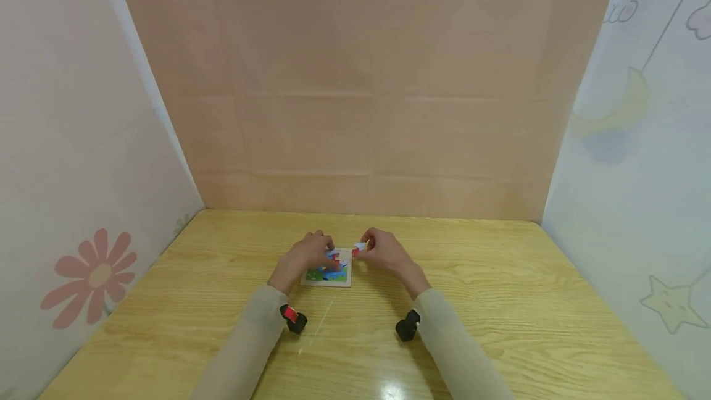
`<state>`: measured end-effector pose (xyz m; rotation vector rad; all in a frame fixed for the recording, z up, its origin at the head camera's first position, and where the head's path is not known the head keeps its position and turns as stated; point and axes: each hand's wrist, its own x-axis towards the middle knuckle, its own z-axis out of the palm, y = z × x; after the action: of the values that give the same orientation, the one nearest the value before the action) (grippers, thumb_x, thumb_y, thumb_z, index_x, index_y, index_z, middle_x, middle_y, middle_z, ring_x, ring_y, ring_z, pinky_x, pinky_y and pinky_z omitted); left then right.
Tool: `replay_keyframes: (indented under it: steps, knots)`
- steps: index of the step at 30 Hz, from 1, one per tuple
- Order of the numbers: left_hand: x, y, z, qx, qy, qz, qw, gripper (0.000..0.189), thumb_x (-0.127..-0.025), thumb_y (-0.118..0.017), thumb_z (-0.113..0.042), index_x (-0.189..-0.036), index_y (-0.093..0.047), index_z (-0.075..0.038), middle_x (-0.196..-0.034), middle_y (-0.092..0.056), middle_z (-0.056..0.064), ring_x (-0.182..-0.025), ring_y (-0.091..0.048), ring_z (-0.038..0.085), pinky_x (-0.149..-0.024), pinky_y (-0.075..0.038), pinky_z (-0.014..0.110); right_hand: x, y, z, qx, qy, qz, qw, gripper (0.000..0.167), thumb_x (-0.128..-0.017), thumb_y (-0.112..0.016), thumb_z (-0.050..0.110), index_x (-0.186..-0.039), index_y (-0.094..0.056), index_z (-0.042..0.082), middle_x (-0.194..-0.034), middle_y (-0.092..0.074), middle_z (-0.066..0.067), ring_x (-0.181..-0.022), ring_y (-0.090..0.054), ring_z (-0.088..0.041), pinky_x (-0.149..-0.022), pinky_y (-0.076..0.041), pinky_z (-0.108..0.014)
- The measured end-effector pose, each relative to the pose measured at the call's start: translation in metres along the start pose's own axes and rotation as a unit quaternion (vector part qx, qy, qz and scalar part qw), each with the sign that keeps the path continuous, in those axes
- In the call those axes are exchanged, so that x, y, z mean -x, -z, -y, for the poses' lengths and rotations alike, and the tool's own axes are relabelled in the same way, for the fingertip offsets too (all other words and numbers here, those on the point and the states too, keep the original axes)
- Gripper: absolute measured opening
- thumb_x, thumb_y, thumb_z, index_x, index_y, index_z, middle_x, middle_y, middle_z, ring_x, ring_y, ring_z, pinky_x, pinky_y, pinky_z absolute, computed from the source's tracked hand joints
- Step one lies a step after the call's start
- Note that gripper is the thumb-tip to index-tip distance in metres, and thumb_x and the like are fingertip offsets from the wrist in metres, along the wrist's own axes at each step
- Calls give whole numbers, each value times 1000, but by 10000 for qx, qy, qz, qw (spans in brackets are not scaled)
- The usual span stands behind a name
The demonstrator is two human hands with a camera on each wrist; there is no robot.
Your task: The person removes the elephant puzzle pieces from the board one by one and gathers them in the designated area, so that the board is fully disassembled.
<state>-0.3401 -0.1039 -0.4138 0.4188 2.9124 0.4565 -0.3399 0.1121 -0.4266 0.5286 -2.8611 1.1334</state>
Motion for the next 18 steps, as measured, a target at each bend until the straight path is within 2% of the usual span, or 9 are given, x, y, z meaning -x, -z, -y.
replay_keyframes:
  steps: [11, 18]
  knots:
    - [1, 0, -1, -63, -11, -20, 10000, 51, -79, -82, -46, -116, -67, -14, -116, -57, 6, -104, -49, 24, -92, -50, 46, 11, 13, -6, -44, 51, -112, 9999, 36, -79, -80, 26, -105, -63, 9, -80, -56, -2, -68, -48, -14, -60, -39, -26]
    - [0, -2, 2, -114, -30, -27, 9999, 52, -79, -81, -47, -117, -67, -15, -117, -57, 5, -104, -49, 23, -92, -50, 45, 17, 21, -9, 28, 116, -29, 9999, 30, -81, -77, 21, -107, -66, 9, -78, -56, -1, -66, -46, -13, -59, -38, -25]
